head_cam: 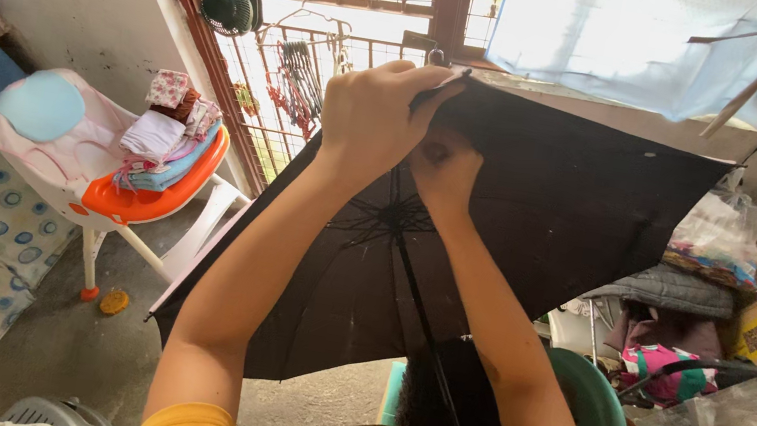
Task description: The person holds a pink and black umbrella open and uses a needle and thread to sew the fabric to the metal ribs. They repeatedly pull the thread through the fabric and tie knots to secure the attachment.
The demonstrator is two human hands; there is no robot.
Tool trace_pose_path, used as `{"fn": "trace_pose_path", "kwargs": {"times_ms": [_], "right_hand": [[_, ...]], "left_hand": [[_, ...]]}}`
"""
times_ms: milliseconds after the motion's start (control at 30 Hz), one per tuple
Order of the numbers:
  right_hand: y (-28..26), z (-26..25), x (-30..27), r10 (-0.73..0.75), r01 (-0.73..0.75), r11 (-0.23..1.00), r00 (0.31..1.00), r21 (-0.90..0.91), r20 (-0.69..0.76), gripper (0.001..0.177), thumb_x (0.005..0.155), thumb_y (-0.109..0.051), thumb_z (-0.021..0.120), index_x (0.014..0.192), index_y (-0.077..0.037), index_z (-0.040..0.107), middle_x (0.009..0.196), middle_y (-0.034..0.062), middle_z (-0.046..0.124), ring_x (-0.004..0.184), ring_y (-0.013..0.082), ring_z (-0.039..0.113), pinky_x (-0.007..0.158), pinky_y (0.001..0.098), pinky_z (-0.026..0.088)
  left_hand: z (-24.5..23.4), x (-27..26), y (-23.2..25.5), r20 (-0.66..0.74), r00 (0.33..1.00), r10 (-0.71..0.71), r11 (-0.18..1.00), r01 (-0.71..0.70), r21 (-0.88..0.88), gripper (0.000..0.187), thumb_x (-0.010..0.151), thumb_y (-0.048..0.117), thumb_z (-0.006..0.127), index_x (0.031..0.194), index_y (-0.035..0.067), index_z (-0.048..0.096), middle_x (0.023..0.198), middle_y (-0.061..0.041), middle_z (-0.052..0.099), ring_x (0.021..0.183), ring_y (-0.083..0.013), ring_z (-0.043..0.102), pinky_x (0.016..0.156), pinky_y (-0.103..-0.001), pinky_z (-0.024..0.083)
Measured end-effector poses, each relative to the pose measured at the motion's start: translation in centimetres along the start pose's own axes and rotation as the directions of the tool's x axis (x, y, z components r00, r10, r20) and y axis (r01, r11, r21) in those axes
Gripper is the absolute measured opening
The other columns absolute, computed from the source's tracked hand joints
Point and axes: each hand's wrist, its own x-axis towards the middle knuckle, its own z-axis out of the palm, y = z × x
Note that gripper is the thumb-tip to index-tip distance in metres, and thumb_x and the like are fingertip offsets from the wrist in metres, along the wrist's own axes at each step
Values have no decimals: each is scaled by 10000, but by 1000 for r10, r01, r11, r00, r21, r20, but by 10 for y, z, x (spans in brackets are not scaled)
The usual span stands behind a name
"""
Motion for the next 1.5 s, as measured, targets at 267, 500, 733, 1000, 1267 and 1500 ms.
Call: {"fn": "trace_pose_path", "kwargs": {"times_ms": [267, 500, 733, 1000, 1267, 1500], "right_hand": [[10, 21, -6, -32, 34, 995, 999, 90, -31, 258, 794, -62, 786, 1029, 38, 749, 854, 130, 771, 762, 190, 767, 652, 325, 582], [-2, -3, -49, 25, -27, 978, 1000, 207, 13, 75, 906, 19, 764, 980, 11, 763, 909, 122, 730, 759, 160, 726, 613, 274, 570], [21, -11, -55, -124, 135, 819, 991, 558, -58, 53, 985, -8, 704, 1022, -47, 703, 1225, 112, 626, 1067, 182, 666, 869, 348, 619], [51, 35, -22, 255, -265, 821, 963, 506, 90, 219, 958, -19, 688, 1174, 4, 720, 1129, 115, 713, 1002, 154, 687, 835, 293, 573], [56, 70, -9, 238, -216, 823, 971, 525, 27, 190, 931, -2, 711, 1112, 45, 738, 1048, 74, 768, 980, 151, 701, 867, 296, 566], [52, 82, -14, 306, -271, 777, 951, 568, 35, 204, 887, -24, 780, 1065, 54, 717, 964, 71, 747, 876, 126, 693, 773, 280, 568]], "left_hand": [[-4, -5, -5, -27, 1000, -8, 1000, 9, 26, 199, 962, 372, 746, 996, 184, 800, 673, 28, 669, 486, -134, 595, 435, -289, 398], [-11, -8, -20, 18, 998, 58, 998, -57, -25, 144, 981, 291, 727, 1003, 156, 771, 857, -26, 691, 549, -142, 643, 480, -286, 489], [-9, -12, -32, 80, 996, 47, 998, -43, -54, 144, 995, 231, 726, 1117, 154, 734, 855, -23, 766, 602, -161, 700, 503, -304, 501], [-7, -13, -32, 100, 994, 33, 996, -25, -82, 170, 969, 175, 732, 1138, 161, 723, 873, -25, 771, 616, -176, 698, 516, -307, 500], [-4, -14, -33, 91, 995, 34, 993, -23, -116, 224, 948, 123, 733, 1166, 171, 718, 911, -22, 779, 635, -177, 711, 527, -299, 517], [-10, -13, -36, 93, 995, 41, 991, -28, -135, 250, 930, 118, 741, 1178, 155, 731, 945, -11, 792, 686, -150, 738, 552, -275, 538]]}}
